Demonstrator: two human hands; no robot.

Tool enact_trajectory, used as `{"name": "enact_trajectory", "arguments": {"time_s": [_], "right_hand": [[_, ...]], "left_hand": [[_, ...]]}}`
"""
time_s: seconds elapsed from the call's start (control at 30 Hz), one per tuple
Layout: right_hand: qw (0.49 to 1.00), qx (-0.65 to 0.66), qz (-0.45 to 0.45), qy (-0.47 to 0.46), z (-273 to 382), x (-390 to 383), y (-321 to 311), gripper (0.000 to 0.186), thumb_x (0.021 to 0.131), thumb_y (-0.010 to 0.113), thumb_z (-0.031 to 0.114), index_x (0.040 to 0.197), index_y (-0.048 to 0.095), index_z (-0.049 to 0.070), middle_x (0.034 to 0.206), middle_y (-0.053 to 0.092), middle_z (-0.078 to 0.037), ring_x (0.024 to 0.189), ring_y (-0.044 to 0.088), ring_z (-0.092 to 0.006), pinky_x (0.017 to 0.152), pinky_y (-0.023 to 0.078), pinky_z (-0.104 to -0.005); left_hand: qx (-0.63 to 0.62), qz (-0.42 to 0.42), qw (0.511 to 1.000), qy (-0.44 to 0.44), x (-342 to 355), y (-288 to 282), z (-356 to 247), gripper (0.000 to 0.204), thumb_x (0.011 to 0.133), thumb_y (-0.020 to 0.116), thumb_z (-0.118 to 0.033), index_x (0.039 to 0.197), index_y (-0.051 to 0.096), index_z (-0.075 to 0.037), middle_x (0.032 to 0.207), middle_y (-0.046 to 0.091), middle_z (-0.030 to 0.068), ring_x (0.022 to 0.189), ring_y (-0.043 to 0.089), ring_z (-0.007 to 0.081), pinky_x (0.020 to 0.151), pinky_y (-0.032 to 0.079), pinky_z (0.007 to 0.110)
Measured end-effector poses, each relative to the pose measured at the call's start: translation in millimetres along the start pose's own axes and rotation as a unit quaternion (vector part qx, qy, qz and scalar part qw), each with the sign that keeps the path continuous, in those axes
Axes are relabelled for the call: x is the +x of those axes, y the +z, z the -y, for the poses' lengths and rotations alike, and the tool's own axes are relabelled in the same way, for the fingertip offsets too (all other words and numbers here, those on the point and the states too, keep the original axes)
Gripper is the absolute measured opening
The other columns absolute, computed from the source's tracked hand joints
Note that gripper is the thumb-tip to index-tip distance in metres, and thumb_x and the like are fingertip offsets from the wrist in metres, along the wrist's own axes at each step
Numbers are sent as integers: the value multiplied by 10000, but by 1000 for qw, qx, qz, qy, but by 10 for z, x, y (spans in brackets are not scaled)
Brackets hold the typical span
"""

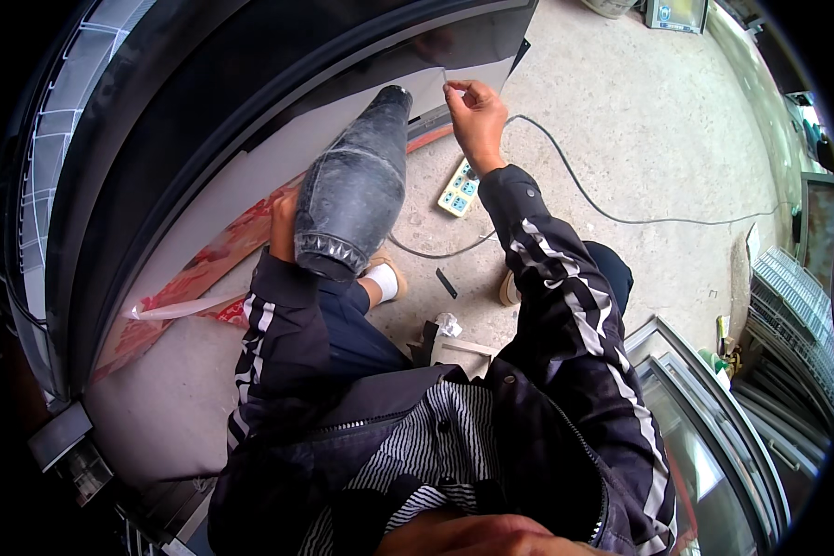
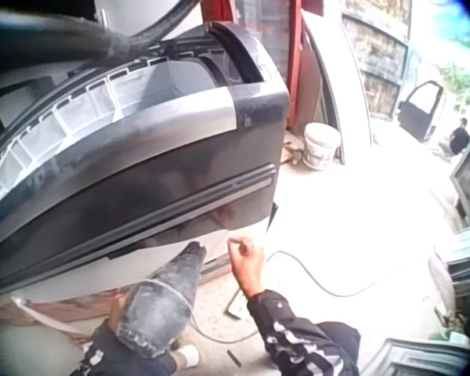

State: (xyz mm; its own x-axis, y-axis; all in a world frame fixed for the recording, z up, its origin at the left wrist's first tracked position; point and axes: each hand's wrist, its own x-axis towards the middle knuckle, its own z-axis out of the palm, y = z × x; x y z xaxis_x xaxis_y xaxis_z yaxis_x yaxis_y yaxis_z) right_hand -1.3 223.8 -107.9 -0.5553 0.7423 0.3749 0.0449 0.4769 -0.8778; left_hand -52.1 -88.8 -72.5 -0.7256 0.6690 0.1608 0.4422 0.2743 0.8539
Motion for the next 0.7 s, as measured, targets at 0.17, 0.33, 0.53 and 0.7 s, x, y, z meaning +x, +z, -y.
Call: {"name": "enact_trajectory", "arguments": {"time_s": [0.17, 0.33, 0.53, 0.7], "right_hand": [[999, 13, 25, -19, 108, -111, -56, 160, 814, 723, 185, 910, 723, 58, 660, 531, -34, 594, 475, -110, 559, 399, -269], [996, -19, 51, -69, 186, -159, -136, 78, 762, 713, 147, 808, 682, 91, 652, 550, -57, 628, 546, -237, 612, 424, -362], [944, -114, 195, -239, 238, -391, -251, 160, 739, 755, 168, 747, 626, 75, 777, 554, -67, 806, 567, -283, 702, 433, -403], [996, -25, 70, -56, 46, -367, -207, 360, 802, 787, 262, 692, 565, 0, 899, 506, -120, 868, 526, -265, 751, 448, -352]], "left_hand": [[56, 9, 998, 37, 41, -72, -382, 326, 725, 749, -107, 1017, 667, 11, 895, 712, 163, 804, 720, 295, 677, 564, 373], [18, 4, 1000, 22, 41, -81, -409, 333, 724, 755, -104, 1021, 664, 13, 894, 713, 163, 799, 721, 291, 675, 565, 375], [-18, -17, 1000, -10, -4, -66, -62, 319, 717, 760, -106, 1000, 669, 10, 871, 717, 156, 778, 722, 282, 667, 563, 373], [-21, -6, 1000, 18, 12, -69, 25, 314, 716, 761, -104, 997, 672, 5, 866, 716, 157, 777, 722, 279, 667, 563, 371]]}}
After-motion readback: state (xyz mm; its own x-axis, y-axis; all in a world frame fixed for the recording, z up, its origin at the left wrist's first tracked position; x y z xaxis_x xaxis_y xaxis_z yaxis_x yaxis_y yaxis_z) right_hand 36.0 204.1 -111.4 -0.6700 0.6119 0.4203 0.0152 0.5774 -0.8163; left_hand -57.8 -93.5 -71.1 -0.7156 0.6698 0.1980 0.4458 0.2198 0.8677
